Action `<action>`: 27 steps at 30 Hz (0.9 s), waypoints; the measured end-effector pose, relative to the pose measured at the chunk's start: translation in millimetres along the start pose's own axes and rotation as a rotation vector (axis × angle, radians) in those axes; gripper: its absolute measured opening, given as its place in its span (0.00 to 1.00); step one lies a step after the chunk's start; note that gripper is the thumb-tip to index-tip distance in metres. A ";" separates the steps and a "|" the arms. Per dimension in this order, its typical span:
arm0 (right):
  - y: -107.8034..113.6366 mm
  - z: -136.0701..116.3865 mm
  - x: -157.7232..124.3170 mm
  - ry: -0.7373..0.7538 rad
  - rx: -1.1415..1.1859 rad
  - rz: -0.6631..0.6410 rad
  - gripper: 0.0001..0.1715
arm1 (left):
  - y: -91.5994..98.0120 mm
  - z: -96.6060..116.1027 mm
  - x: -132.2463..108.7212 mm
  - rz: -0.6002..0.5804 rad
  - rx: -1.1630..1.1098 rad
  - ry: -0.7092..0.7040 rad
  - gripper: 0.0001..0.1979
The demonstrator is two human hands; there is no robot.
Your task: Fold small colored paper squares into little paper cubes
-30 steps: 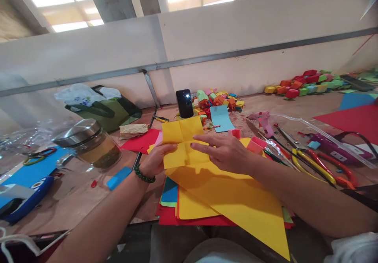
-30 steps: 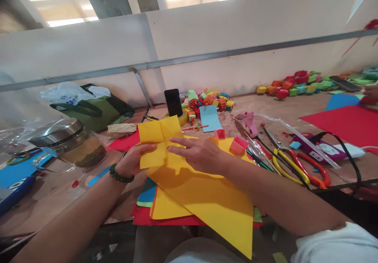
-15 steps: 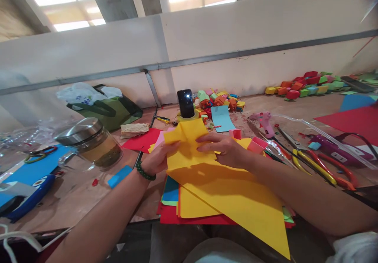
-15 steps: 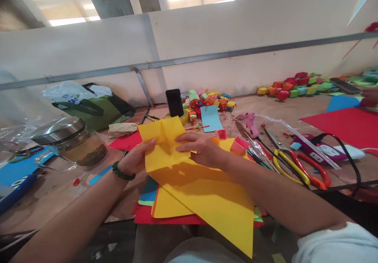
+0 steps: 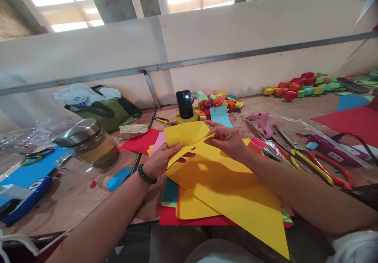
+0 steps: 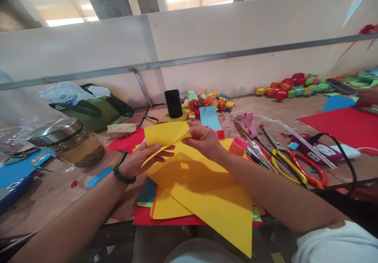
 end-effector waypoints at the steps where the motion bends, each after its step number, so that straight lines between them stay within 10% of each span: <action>1: -0.6 1.9 0.7 -0.050 0.044 0.018 0.14 | 0.0 -0.2 0.7 -0.006 -0.014 -0.015 0.17; 12: -0.8 10.6 -0.4 -0.364 0.191 0.221 0.24 | -0.4 3.8 -1.5 -0.218 0.077 -0.193 0.32; 19: -12.5 8.4 -3.8 -0.311 0.230 0.157 0.40 | -1.7 -2.4 4.6 0.197 0.097 -0.161 0.21; 27: -16.0 10.4 -7.4 -0.386 0.206 0.059 0.31 | -2.7 0.4 3.7 0.258 0.153 -0.204 0.19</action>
Point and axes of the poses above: each hand's wrist, its own x-axis towards the middle knuckle, its own y-axis out of the back of the hand, z = x × y, the point moved 3 cm from there along x, towards the middle knuckle, and after that the axes turned 13 degrees about y, right-handed, at the moved point
